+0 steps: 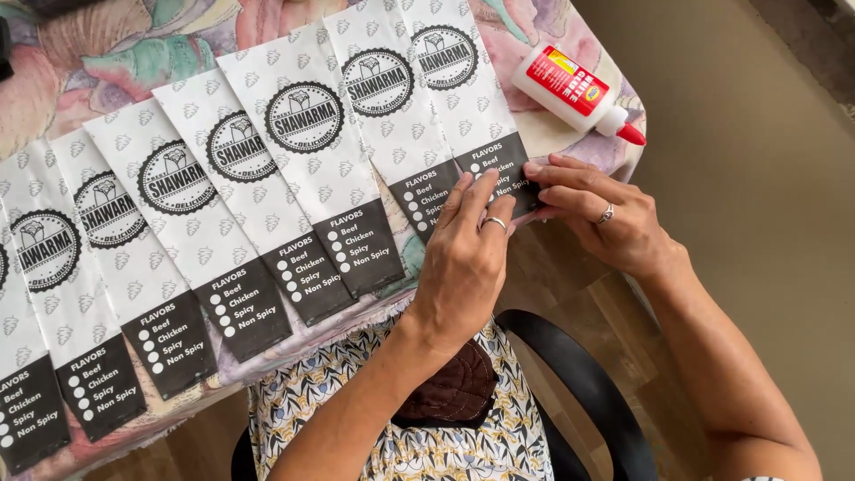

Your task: The person arranges multiple white paper food packages on a table, applies glue to the bottom flaps, and folds them to seal. The person handles the packages one at a time and uses a glue bottle to secure the closures.

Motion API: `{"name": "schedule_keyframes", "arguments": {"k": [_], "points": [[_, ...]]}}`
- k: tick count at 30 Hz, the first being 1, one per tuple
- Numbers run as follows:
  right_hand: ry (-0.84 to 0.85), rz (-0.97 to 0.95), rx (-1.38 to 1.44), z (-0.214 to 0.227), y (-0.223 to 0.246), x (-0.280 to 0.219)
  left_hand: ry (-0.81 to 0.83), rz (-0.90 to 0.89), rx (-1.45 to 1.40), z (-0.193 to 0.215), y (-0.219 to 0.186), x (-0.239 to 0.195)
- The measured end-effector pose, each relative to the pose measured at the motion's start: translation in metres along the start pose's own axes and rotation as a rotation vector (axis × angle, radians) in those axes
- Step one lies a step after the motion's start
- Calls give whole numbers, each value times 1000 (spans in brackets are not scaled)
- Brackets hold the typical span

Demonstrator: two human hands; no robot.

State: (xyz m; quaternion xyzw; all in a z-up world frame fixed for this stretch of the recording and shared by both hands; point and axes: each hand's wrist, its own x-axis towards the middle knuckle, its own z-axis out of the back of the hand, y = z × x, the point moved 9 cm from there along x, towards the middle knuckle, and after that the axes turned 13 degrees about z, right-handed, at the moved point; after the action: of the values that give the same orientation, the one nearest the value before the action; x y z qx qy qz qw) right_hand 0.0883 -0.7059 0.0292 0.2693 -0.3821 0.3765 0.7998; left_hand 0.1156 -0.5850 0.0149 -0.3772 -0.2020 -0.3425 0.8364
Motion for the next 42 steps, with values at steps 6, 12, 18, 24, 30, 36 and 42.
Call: {"name": "schedule_keyframes", "arguments": {"k": [6, 12, 18, 24, 30, 36, 42], "points": [[-29, 5, 8, 3, 0, 0, -13, -26, -28, 3, -2, 0], [-38, -136, 38, 0, -10, -10, -27, 5, 6, -4, 4, 1], [-42, -355, 0, 2, -15, -9, 33, 165, 1, -8, 13, 14], [-149, -469, 45, 2, -20, -9, 116, 353, -88, -13, 30, 26], [-200, -425, -57, -5, -15, -6, 112, 402, -164, -19, 45, 21], [-186, -473, -13, -5, -18, -8, 102, 448, -250, -12, 46, 19], [-159, -510, -7, -6, -21, -15, 70, 428, -51, -17, 34, 28]]}}
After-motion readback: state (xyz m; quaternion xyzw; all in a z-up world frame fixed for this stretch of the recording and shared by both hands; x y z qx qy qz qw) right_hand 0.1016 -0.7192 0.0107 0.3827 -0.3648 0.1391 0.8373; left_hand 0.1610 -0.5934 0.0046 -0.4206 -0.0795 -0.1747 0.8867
